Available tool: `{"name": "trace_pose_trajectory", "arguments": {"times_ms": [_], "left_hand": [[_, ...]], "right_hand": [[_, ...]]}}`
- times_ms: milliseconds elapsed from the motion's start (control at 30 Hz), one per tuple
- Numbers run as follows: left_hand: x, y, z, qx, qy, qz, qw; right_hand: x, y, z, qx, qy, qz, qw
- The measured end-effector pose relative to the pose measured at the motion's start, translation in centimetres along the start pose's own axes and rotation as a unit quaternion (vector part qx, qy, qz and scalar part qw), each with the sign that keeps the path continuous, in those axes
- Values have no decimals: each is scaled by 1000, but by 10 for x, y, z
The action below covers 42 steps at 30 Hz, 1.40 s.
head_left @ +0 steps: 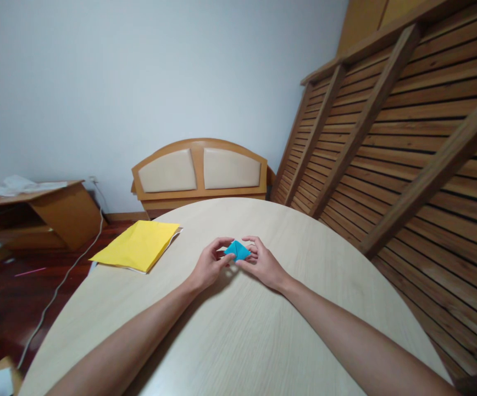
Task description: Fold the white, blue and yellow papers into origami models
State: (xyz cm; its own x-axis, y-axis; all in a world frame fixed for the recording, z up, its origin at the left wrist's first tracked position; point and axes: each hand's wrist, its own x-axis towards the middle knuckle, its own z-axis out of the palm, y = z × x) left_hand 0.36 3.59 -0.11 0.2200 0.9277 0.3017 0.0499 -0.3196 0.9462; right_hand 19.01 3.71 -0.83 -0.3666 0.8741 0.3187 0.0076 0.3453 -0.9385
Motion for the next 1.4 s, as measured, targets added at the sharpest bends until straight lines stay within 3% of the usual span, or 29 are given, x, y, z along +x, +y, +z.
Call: {"name": "trace_pose_trajectory", "arguments": {"times_ms": [467,667,967,1400], "left_hand": [[2,5,-1,40,-11,-26,999],[2,1,-1,81,-15,-2,997],[1,2,1,124,-22,2,992],[-4,10,0,188,-34,45,981]], "right_hand": [[-2,-2,-3,-94,-36,-21,995],[-3,-6,-3,-135,-44,-22,990],[-3,-10,-4,-140,-35,-4,990],[0,-5,-7,-111,-5,-36,993]]}}
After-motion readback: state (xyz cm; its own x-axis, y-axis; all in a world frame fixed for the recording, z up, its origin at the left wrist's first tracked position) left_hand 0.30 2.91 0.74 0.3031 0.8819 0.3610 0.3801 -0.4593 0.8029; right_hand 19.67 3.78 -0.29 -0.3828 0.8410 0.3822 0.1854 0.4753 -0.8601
